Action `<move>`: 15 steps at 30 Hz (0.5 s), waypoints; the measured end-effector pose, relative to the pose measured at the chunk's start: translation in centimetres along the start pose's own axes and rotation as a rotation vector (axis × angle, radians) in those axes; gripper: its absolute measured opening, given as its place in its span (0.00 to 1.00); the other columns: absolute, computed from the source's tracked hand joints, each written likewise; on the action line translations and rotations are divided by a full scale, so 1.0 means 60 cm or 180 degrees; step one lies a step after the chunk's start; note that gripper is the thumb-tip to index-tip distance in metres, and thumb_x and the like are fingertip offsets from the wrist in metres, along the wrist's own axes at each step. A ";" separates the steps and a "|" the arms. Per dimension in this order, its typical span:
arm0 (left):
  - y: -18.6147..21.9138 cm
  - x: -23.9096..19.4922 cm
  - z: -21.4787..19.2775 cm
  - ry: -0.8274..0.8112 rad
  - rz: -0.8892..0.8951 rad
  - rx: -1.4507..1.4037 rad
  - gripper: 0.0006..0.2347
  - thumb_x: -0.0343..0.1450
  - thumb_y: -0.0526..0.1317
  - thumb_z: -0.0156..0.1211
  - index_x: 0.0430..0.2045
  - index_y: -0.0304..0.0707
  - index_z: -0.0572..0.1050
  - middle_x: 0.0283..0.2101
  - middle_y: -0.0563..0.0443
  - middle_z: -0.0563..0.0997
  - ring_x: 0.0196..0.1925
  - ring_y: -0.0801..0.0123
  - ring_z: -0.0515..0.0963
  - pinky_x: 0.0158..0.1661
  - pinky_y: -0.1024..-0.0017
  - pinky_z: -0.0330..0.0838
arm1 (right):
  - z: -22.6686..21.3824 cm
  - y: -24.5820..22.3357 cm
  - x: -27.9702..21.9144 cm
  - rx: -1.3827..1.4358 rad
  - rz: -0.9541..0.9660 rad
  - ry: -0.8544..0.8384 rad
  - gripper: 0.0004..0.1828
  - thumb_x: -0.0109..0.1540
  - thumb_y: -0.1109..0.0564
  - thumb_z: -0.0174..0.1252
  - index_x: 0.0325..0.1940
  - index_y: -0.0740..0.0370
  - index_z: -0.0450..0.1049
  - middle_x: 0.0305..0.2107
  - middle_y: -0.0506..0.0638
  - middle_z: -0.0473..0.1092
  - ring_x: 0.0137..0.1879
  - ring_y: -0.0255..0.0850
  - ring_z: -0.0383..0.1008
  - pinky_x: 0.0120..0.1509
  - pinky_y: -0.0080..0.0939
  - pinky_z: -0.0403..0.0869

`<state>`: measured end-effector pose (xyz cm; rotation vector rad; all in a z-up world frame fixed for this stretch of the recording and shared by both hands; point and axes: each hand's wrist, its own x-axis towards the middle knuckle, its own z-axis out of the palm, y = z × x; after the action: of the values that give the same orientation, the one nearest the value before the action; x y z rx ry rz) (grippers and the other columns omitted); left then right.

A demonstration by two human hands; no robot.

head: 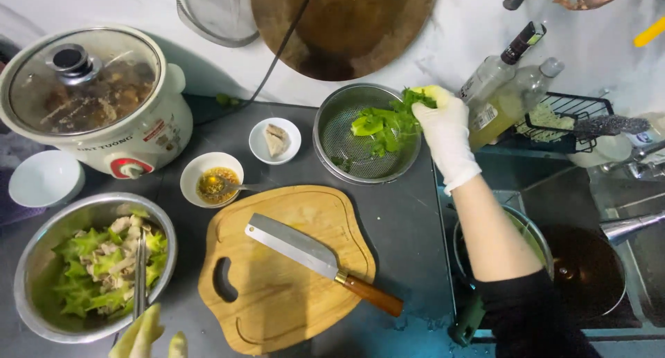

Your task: Chopping herbs on a wooden board and mixing them into a bowl of salad using chopsticks.

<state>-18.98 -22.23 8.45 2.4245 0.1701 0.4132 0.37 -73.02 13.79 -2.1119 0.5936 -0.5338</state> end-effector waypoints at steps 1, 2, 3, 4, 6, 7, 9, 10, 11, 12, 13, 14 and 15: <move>0.024 -0.007 0.004 0.0062 -0.0032 -0.0079 0.23 0.74 0.43 0.52 0.63 0.30 0.74 0.61 0.33 0.74 0.51 0.52 0.78 0.47 0.58 0.67 | -0.005 -0.030 -0.022 0.0044 0.0038 0.0093 0.18 0.58 0.63 0.58 0.52 0.56 0.80 0.44 0.45 0.79 0.48 0.34 0.76 0.57 0.31 0.75; 0.046 -0.014 0.005 0.0122 -0.0062 -0.0152 0.21 0.73 0.43 0.55 0.61 0.38 0.76 0.62 0.42 0.76 0.52 0.60 0.78 0.39 0.64 0.66 | -0.008 -0.059 -0.046 0.0093 0.0084 0.0184 0.18 0.60 0.63 0.58 0.53 0.55 0.80 0.46 0.46 0.79 0.49 0.36 0.76 0.56 0.32 0.75; 0.034 -0.017 0.008 0.0134 -0.0063 -0.0146 0.21 0.73 0.43 0.55 0.61 0.38 0.76 0.62 0.42 0.76 0.52 0.60 0.78 0.39 0.64 0.66 | -0.004 -0.056 -0.050 0.0103 0.0077 0.0178 0.18 0.60 0.63 0.58 0.53 0.55 0.80 0.46 0.46 0.79 0.49 0.36 0.76 0.56 0.32 0.75; 0.022 -0.020 0.013 -0.0153 -0.0061 -0.0279 0.23 0.70 0.44 0.57 0.62 0.43 0.74 0.64 0.44 0.74 0.55 0.59 0.78 0.43 0.61 0.69 | 0.001 -0.053 -0.052 0.0276 0.0031 0.0214 0.18 0.60 0.63 0.56 0.53 0.55 0.80 0.46 0.44 0.79 0.50 0.34 0.75 0.58 0.32 0.74; 0.021 -0.024 0.024 -0.0417 -0.0068 -0.0411 0.25 0.67 0.45 0.58 0.63 0.49 0.72 0.66 0.46 0.73 0.58 0.59 0.77 0.47 0.58 0.73 | -0.002 -0.068 -0.059 0.0457 -0.0032 0.0235 0.19 0.60 0.63 0.55 0.53 0.55 0.80 0.47 0.43 0.79 0.52 0.33 0.74 0.61 0.31 0.73; 0.031 -0.026 0.030 -0.0264 0.0256 -0.0400 0.24 0.68 0.43 0.60 0.62 0.49 0.73 0.63 0.45 0.75 0.50 0.62 0.78 0.43 0.63 0.74 | -0.011 -0.085 -0.064 0.0660 -0.0213 0.0253 0.18 0.59 0.64 0.56 0.51 0.56 0.80 0.46 0.44 0.79 0.52 0.32 0.76 0.61 0.30 0.74; 0.028 -0.029 0.044 -0.0097 0.0555 -0.0370 0.22 0.69 0.40 0.61 0.61 0.50 0.73 0.61 0.45 0.76 0.43 0.65 0.79 0.38 0.69 0.75 | -0.038 -0.128 -0.089 0.0869 -0.0394 0.0241 0.17 0.58 0.66 0.58 0.49 0.57 0.81 0.44 0.45 0.80 0.52 0.32 0.77 0.62 0.29 0.75; 0.016 -0.024 0.053 -0.0451 0.0618 -0.0476 0.22 0.69 0.45 0.59 0.61 0.52 0.73 0.62 0.45 0.74 0.52 0.64 0.78 0.47 0.69 0.74 | -0.054 -0.158 -0.102 0.0875 -0.0383 0.0103 0.18 0.59 0.65 0.59 0.52 0.58 0.80 0.46 0.46 0.80 0.52 0.32 0.77 0.61 0.29 0.76; 0.002 -0.019 0.062 -0.0806 0.0678 -0.0582 0.23 0.69 0.49 0.56 0.62 0.54 0.72 0.64 0.44 0.73 0.61 0.64 0.77 0.55 0.70 0.73 | -0.071 -0.189 -0.116 0.0881 -0.0373 -0.0034 0.18 0.60 0.64 0.60 0.54 0.58 0.79 0.47 0.47 0.79 0.52 0.32 0.78 0.61 0.29 0.78; 0.024 -0.016 0.070 -0.0770 0.0652 -0.0573 0.23 0.69 0.49 0.56 0.62 0.54 0.72 0.64 0.44 0.73 0.61 0.64 0.77 0.55 0.70 0.73 | -0.088 -0.222 -0.138 0.0894 -0.0397 -0.0070 0.18 0.60 0.64 0.60 0.54 0.58 0.79 0.47 0.47 0.79 0.52 0.32 0.78 0.61 0.29 0.78; 0.044 -0.012 0.077 -0.1019 0.0189 -0.0848 0.23 0.69 0.49 0.56 0.61 0.56 0.72 0.65 0.49 0.72 0.59 0.68 0.79 0.54 0.71 0.74 | -0.105 -0.255 -0.160 0.0926 -0.0491 -0.0265 0.19 0.60 0.65 0.59 0.57 0.62 0.76 0.49 0.50 0.78 0.54 0.35 0.78 0.63 0.31 0.78; 0.063 -0.009 0.083 -0.1263 -0.0282 -0.1121 0.22 0.69 0.49 0.56 0.61 0.58 0.73 0.67 0.53 0.72 0.58 0.72 0.82 0.52 0.73 0.75 | -0.122 -0.288 -0.184 0.0957 -0.0578 -0.0466 0.21 0.61 0.66 0.58 0.59 0.66 0.74 0.52 0.53 0.77 0.56 0.37 0.78 0.65 0.33 0.78; 0.085 0.001 0.093 -0.1227 -0.0312 -0.1113 0.22 0.69 0.49 0.56 0.61 0.58 0.73 0.67 0.53 0.72 0.58 0.72 0.82 0.52 0.73 0.75 | -0.131 -0.319 -0.206 0.0970 -0.0597 -0.0507 0.21 0.61 0.66 0.58 0.59 0.66 0.74 0.52 0.53 0.77 0.56 0.37 0.78 0.65 0.33 0.78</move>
<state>-16.99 -29.47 7.64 2.0915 0.0416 -0.0698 -9.70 -60.73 31.87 -1.9053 0.2091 -0.5179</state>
